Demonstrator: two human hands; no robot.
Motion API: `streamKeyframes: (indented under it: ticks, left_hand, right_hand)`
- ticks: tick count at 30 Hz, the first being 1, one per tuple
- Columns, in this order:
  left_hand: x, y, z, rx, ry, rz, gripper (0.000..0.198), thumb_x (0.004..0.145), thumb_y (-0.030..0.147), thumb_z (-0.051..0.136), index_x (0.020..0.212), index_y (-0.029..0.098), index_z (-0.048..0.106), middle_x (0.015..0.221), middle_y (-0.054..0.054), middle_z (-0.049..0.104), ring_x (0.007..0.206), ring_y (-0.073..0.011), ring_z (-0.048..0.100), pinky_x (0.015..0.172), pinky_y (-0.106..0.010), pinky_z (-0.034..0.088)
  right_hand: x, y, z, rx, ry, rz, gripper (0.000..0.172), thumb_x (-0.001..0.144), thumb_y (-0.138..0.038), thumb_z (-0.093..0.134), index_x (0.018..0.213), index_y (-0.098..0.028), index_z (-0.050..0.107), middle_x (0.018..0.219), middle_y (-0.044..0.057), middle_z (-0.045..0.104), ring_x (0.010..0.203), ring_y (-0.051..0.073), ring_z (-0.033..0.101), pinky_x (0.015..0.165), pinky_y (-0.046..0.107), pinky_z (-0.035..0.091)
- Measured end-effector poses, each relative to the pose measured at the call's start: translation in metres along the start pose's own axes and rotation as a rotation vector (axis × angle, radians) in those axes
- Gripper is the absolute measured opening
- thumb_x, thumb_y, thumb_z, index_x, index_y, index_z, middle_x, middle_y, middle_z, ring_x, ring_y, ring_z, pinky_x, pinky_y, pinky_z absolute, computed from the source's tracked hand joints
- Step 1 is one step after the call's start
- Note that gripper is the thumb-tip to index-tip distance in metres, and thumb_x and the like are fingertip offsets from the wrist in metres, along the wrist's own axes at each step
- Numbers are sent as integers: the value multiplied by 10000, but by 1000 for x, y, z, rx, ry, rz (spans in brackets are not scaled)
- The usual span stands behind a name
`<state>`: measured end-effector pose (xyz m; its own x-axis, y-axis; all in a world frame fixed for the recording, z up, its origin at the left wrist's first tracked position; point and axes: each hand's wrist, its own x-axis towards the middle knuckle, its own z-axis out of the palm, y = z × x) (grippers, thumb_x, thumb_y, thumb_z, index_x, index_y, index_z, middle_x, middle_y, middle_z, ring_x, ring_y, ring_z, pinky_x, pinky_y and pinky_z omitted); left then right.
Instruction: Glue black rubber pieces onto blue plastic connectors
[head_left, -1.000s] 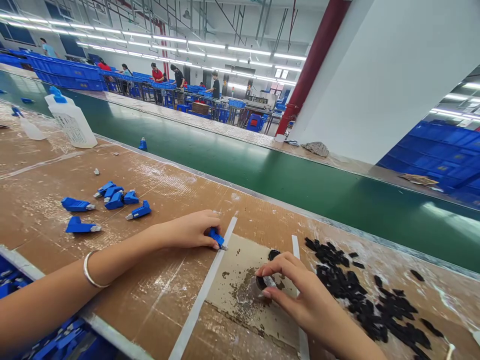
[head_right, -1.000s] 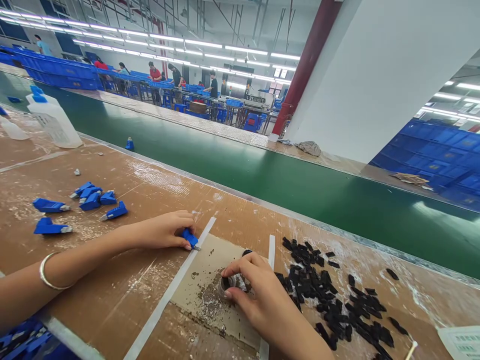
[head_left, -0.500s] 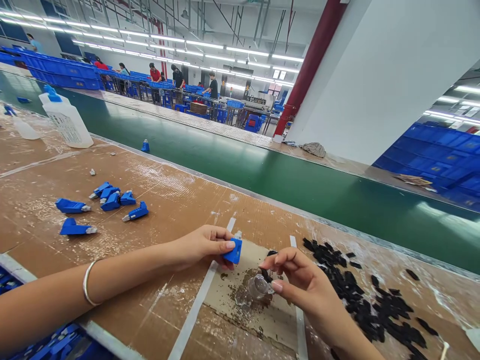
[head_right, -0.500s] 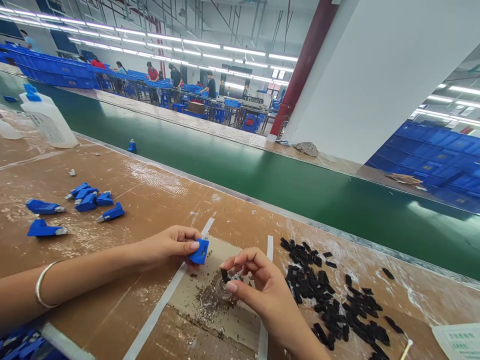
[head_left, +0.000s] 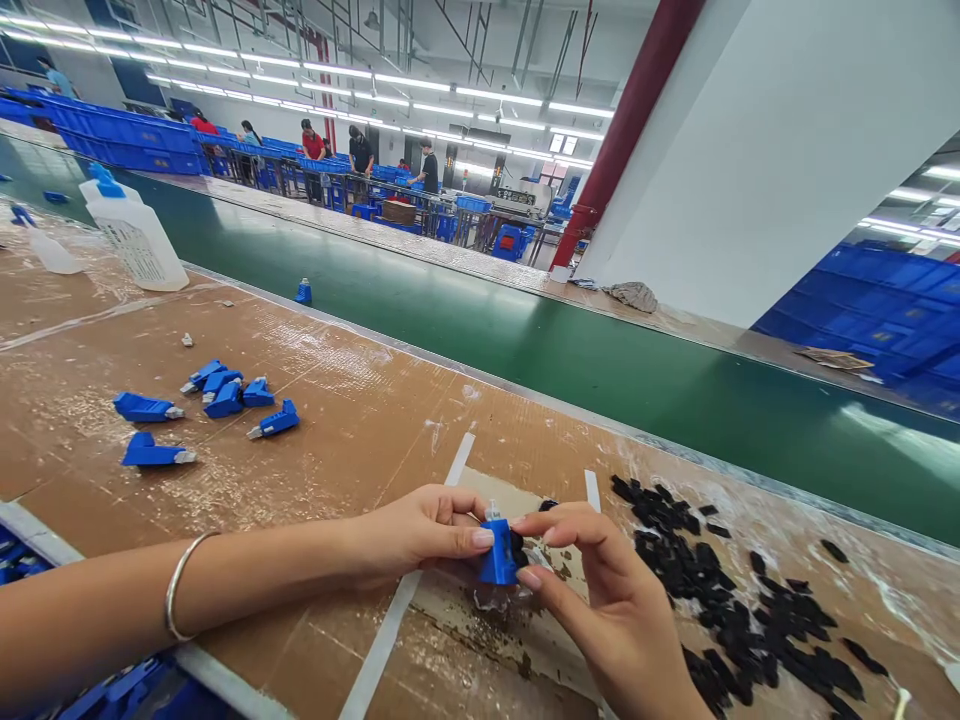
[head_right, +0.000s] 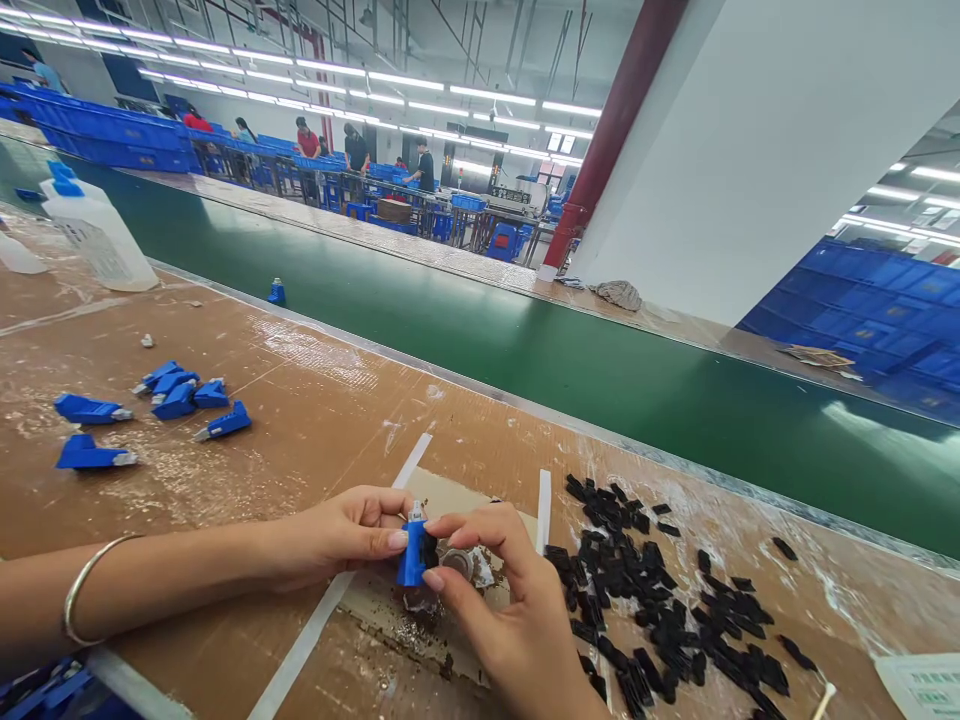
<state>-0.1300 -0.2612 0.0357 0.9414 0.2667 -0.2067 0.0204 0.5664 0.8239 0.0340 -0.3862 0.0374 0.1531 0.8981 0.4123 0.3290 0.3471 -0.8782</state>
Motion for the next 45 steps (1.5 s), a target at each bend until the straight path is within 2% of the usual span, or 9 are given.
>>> streamKeyframes:
  ticks: [6,12,15,20,26,31,45]
  left_hand:
    - [-1,0,4,45,32,-2,307,717,357,722,902,135,617,807,-50,655,733,-130,632,743,-279,505]
    - [-2,4,8,123,46,29,320,757,395,672,953,145,640,858,-48,637,787,-130,606,812,-303,488]
    - [-2,6,10,173,70,51,319,798,424,612,944,141,640,849,-48,629,789,-133,593,794,-295,482]
    - [-1,7,14,192,93,100,284,818,381,598,968,141,622,870,-42,619,865,-149,587,880,-332,447]
    - [-2,4,13,199,87,129,266,822,370,592,965,146,608,881,-28,589,859,-144,565,889,-356,431]
    - [-3,6,17,267,94,155,264,822,384,585,908,136,607,850,-18,564,813,-128,533,838,-315,425]
    - [-4,8,17,333,81,201,255,840,375,558,913,138,619,862,-27,589,830,-133,542,794,-271,416]
  right_hand:
    - [4,-3,0,-253,-40,-149,198,817,-133,619,908,-305,584,995,-24,682,885,169,563,787,308,469]
    - [5,-6,3,-523,6,-332,195,809,-92,608,891,-269,598,1011,-12,708,861,206,551,788,384,451]
    - [6,-9,6,-575,14,-360,171,822,-91,591,900,-242,589,1031,18,700,836,199,548,766,382,453]
    - [8,-16,10,-550,86,-418,163,821,-52,581,878,-204,595,1001,30,692,789,168,529,713,331,449]
    - [8,-15,10,-528,63,-412,215,812,-33,597,957,-192,593,982,16,668,849,160,509,765,313,433]
    - [7,-14,13,-529,58,-382,214,812,-40,601,980,-173,591,959,31,635,883,163,509,803,311,425]
    - [7,-14,12,-534,15,-351,241,814,-37,579,1023,-158,570,951,54,585,886,176,479,777,306,430]
